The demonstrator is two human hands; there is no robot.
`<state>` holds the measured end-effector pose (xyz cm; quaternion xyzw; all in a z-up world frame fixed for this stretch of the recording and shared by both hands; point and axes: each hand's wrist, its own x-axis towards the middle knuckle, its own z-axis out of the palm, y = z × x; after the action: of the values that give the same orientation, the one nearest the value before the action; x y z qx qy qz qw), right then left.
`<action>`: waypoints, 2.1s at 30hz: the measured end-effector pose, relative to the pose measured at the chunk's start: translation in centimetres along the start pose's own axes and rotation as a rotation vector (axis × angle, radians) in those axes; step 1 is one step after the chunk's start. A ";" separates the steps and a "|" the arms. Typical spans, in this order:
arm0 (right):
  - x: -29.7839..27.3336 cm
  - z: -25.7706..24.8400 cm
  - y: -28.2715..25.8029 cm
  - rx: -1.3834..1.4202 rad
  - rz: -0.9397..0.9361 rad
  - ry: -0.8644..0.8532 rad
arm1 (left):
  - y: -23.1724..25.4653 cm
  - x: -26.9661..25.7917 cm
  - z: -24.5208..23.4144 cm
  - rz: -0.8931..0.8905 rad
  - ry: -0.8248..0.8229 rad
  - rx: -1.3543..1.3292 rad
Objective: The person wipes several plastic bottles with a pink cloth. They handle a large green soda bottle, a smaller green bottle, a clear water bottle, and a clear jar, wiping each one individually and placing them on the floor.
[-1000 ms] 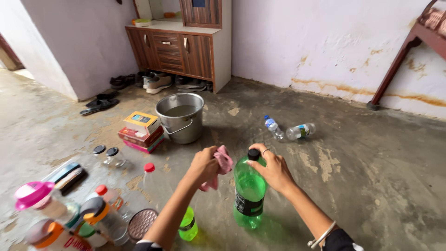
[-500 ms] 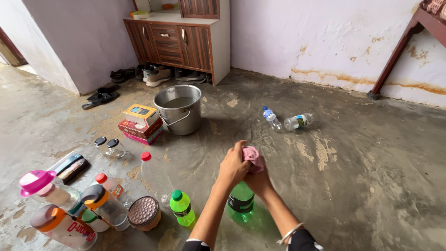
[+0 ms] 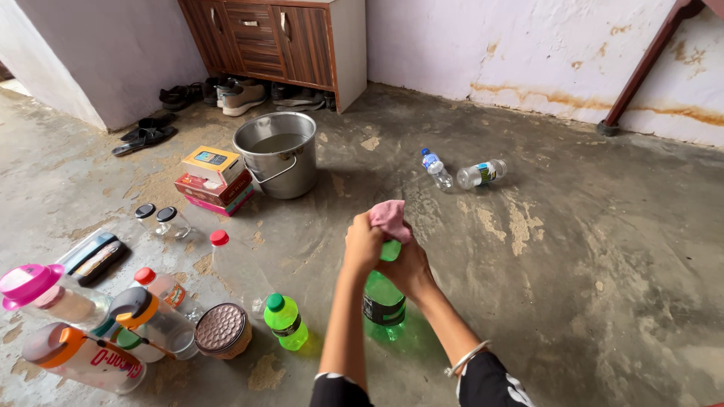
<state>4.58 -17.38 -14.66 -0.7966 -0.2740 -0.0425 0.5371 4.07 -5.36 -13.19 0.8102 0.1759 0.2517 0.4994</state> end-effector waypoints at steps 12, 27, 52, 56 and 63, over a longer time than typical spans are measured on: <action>-0.5 1.2 2.0 0.181 -0.130 -0.031 | 5.2 -5.8 -2.9 0.233 0.084 0.089; -1.0 1.3 -1.6 0.062 0.061 -0.095 | 3.2 -1.4 -2.3 -0.127 0.092 0.014; -2.9 -7.2 -3.5 0.884 0.237 0.450 | 9.9 -12.5 0.9 0.650 0.145 0.180; -1.5 -10.5 -6.3 0.991 0.244 0.489 | 8.2 -13.2 -1.0 0.821 0.175 0.324; -1.7 -9.6 -8.7 1.004 0.076 0.453 | 6.7 -9.8 -4.1 0.538 0.374 0.152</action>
<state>1.13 -24.07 -3.96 -0.4228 -0.1091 -0.0578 0.8978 -6.07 -10.60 -7.91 0.8021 0.0624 0.5052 0.3123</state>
